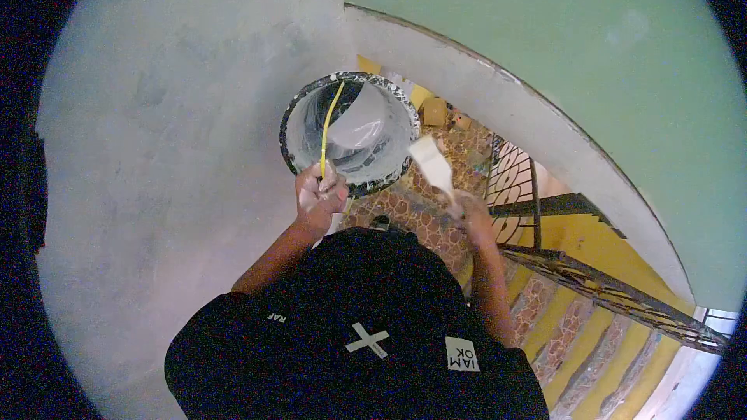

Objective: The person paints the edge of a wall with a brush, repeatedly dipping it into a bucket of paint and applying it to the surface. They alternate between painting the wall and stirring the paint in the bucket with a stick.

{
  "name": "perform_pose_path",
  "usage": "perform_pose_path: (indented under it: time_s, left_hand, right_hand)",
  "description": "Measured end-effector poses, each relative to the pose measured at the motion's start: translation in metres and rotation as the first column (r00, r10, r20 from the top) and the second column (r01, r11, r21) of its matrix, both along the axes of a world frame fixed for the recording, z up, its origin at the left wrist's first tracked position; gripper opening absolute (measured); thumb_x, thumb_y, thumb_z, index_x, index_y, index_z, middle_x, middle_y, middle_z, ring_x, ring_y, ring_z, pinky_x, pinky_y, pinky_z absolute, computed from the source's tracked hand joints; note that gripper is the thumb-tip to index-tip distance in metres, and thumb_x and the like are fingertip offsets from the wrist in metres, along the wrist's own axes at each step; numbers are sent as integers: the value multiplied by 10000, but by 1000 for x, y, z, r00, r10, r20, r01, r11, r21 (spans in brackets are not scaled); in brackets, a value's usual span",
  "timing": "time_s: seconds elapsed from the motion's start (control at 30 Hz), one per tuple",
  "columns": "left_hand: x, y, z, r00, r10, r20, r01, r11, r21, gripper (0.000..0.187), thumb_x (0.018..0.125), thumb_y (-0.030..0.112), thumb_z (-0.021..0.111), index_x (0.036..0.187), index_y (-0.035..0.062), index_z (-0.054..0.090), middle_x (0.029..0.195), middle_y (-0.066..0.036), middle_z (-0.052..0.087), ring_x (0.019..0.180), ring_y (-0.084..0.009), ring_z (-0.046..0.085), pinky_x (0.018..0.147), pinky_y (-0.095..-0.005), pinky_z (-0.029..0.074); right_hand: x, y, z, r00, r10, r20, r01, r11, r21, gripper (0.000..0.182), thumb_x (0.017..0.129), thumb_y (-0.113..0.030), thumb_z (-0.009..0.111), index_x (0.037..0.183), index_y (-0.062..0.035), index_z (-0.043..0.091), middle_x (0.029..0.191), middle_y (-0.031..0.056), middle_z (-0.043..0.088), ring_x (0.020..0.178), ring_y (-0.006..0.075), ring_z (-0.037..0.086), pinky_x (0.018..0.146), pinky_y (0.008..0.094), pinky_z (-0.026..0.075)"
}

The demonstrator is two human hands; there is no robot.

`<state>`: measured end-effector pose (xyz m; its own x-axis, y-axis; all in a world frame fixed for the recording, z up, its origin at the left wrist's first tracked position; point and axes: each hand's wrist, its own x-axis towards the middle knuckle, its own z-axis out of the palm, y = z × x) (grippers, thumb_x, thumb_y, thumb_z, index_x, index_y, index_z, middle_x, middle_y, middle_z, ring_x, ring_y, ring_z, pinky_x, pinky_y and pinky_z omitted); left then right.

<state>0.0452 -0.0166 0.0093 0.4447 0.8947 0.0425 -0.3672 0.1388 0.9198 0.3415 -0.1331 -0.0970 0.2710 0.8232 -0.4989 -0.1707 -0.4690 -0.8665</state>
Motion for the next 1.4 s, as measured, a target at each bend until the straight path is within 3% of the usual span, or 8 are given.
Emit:
perform_pose_path:
  time_s: [0.17, 0.27, 0.5, 1.03, 1.17, 1.23, 1.33, 1.4]
  left_hand:
    - [17, 4, 10, 984, -127, 128, 109, 985, 136, 340, 794, -2, 664, 851, 118, 351, 683, 82, 316, 584, -17, 285, 520, -207, 266]
    - [25, 8, 15, 979, -161, 125, 142, 978, 153, 364, 815, 109, 708, 876, 125, 350, 686, 84, 309, 573, -12, 270, 505, -197, 230]
    - [44, 20, 10, 911, -284, 299, 331, 936, -119, 412, 806, 219, 731, 883, 142, 333, 684, 92, 295, 564, -16, 242, 504, -191, 214]
    - [61, 54, -18, 963, -85, -255, 112, 989, 93, 357, 794, 100, 714, 831, 147, 363, 690, 84, 363, 603, -19, 336, 523, -217, 277]
    - [66, 78, -45, 952, 95, -290, -112, 993, -44, 271, 849, 129, 729, 841, 98, 460, 722, 70, 439, 653, -23, 431, 561, -224, 401]
    - [58, 87, -60, 919, 99, -382, -158, 979, -126, 230, 857, 162, 731, 894, 104, 511, 720, 68, 469, 634, -13, 435, 544, -206, 395]
    - [53, 103, -66, 874, -23, -485, -160, 929, -332, 206, 884, 237, 698, 946, 142, 525, 666, 74, 457, 527, -15, 395, 439, -198, 312]
    - [57, 106, -82, 926, 43, -375, -209, 885, -415, 185, 892, 270, 660, 940, 155, 524, 614, 91, 387, 460, -23, 332, 384, -214, 238]
  right_hand:
    - [-51, 51, 49, 963, 108, -247, -59, 979, 197, 444, 1007, -332, 509, 1335, -35, 538, 971, 54, 611, 803, 121, 555, 644, 230, 456]
    - [-67, 80, 52, 688, 108, 718, -404, 878, 256, 461, 959, -179, 543, 1351, 48, 459, 1173, 262, 567, 1034, 397, 590, 910, 468, 485]
    - [-85, 179, 2, 96, 291, 952, -399, 887, -231, 477, 828, -111, 599, 1257, 78, 512, 1185, 388, 521, 1067, 491, 571, 922, 505, 488]
    - [-94, 186, -27, 124, 307, 944, -316, 914, -256, 304, 840, -147, 573, 1090, 21, 614, 1105, 240, 612, 1038, 404, 600, 845, 471, 525]
    - [-67, 150, -21, 178, 428, 886, -423, 846, -324, 240, 867, -150, 565, 1029, 18, 623, 910, 208, 633, 871, 348, 641, 742, 443, 524]
    - [-37, 117, -66, 885, 183, 429, -170, 983, -69, 230, 920, -188, 560, 1049, -12, 632, 865, 118, 629, 778, 222, 626, 658, 340, 511]
    - [-3, 66, -74, 847, -58, -528, 52, 998, -27, 281, 987, -279, 523, 1093, -57, 658, 840, 37, 630, 707, 130, 600, 621, 281, 517]
    - [2, 47, -75, 846, -124, -519, 121, 992, -41, 276, 995, -265, 505, 1096, -52, 650, 827, 18, 636, 676, 112, 595, 582, 260, 497]
